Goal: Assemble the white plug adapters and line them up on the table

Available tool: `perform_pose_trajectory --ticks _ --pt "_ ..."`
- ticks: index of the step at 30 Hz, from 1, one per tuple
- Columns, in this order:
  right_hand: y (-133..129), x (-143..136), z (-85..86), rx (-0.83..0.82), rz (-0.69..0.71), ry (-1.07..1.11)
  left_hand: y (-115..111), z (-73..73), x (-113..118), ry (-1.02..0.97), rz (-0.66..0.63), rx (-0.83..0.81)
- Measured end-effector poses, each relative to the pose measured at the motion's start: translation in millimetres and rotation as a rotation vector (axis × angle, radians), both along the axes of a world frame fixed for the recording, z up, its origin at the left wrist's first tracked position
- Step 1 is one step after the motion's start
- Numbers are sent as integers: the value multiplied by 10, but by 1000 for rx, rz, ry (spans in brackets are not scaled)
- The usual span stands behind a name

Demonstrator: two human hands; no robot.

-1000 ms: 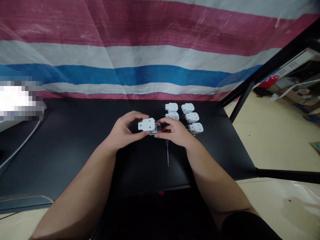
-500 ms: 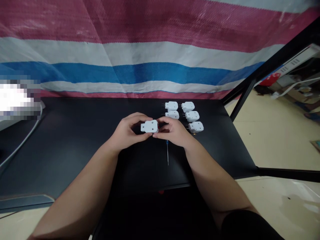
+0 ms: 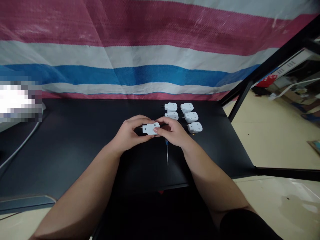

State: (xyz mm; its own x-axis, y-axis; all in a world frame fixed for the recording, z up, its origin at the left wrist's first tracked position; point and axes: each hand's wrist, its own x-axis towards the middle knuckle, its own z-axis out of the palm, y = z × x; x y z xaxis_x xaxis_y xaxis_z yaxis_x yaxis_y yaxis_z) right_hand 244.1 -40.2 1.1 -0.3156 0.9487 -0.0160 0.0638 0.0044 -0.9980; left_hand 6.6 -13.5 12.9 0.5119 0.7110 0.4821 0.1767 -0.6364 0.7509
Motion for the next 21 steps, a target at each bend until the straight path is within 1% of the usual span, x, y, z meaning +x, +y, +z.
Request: perform_pose_trajectory --ticks 3,5,8,10,12,14,16,18,20,21 --pt "-56 39 97 75 52 -84 -18 -26 25 -2 13 -25" --pt "-124 94 159 128 93 -182 -46 -66 67 -11 -3 -84" --pt "-270 222 212 189 49 -339 -110 -152 170 -55 -63 -198" --pt "-388 342 222 248 14 -441 -156 -207 248 -54 -90 -221" --pt "-508 490 216 261 -48 -443 -201 -244 316 -46 -84 -235" --pt "-618 647 198 231 -137 -418 -243 -260 373 -3 -29 -265" --pt "-712 776 173 195 -226 -392 -287 -259 427 32 -11 -337" --pt "-788 841 145 178 -250 -360 -335 -254 488 -17 -73 -461" --pt "-847 833 115 200 -271 -360 -384 -255 557 -121 -150 -589" --pt "-870 808 98 226 -280 -368 -406 -259 591 -165 -168 -633"
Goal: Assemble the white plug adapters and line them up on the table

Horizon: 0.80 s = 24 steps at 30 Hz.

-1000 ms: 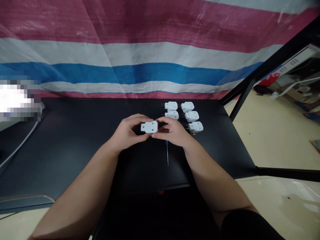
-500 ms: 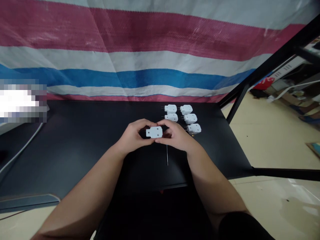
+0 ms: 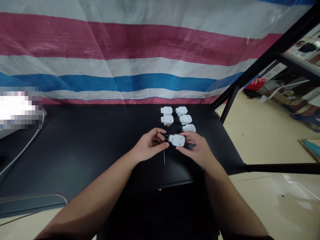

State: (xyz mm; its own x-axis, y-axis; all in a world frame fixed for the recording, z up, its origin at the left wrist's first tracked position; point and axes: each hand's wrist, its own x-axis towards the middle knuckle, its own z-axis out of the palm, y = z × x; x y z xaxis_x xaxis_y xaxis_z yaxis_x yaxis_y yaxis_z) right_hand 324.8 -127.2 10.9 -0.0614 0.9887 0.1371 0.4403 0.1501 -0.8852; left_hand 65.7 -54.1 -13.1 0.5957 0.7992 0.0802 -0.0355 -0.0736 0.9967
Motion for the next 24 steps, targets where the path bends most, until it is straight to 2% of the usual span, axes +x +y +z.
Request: perform_pose_trajectory --ticks 5,10,15,18,20,24 --pt "-70 -176 -113 192 27 -79 -57 -41 87 -91 30 -84" --pt "-86 -309 -205 404 -38 -211 -69 -18 73 -111 58 -100" --pt "-41 -339 -114 514 -20 -400 -99 14 104 -76 70 -109" --pt "44 -213 5 522 9 -563 -116 35 86 88 92 -41" --pt "130 -107 72 509 -39 -669 -146 71 61 303 80 111" --pt "329 -23 126 415 13 -868 -294 175 60 742 -84 451"
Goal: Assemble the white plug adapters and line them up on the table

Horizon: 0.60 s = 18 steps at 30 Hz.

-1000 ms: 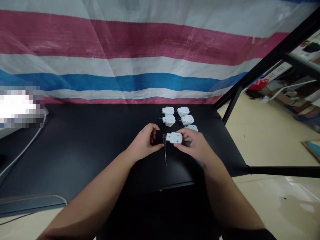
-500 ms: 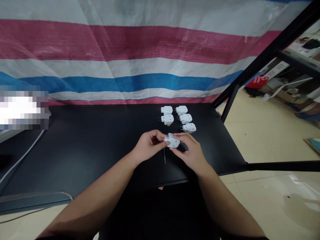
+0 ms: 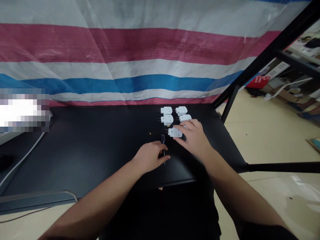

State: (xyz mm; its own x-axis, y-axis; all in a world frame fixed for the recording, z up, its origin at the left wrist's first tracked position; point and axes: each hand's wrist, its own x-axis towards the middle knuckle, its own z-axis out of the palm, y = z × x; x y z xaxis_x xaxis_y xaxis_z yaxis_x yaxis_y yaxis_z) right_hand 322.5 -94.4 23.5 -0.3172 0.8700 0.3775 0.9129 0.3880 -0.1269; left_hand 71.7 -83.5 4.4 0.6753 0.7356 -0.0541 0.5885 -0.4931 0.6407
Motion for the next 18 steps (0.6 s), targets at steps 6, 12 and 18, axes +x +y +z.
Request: perform_pose_trajectory --ticks 6,12,18 --pt "90 -154 -57 -57 -12 -67 -275 76 -60 247 24 107" --pt "-177 -485 -106 -80 75 62 -550 77 -562 253 136 74" --pt "-142 -897 -208 -361 38 -67 -675 31 -1174 265 327 14"
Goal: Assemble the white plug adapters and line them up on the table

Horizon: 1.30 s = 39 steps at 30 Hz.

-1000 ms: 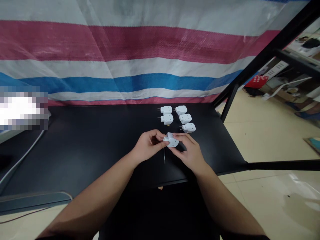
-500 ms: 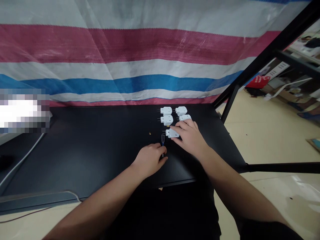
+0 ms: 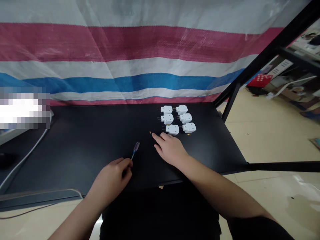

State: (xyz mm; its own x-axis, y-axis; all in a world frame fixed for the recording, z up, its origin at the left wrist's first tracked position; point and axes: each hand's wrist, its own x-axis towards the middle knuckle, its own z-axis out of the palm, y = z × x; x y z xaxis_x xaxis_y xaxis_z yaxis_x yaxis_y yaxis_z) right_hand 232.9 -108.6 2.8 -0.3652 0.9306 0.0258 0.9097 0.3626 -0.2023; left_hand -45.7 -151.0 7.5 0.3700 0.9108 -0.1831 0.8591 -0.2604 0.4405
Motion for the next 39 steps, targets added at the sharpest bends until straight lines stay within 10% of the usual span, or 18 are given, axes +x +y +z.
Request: perform_pose_trajectory --ticks 11,21,39 --pt "65 -191 -5 -29 -10 -89 233 -190 -369 -24 235 226" --pt "-487 281 -180 33 -205 33 178 -296 -335 -148 270 406" --pt "-510 381 -350 209 -270 172 180 -308 -340 -165 253 407"
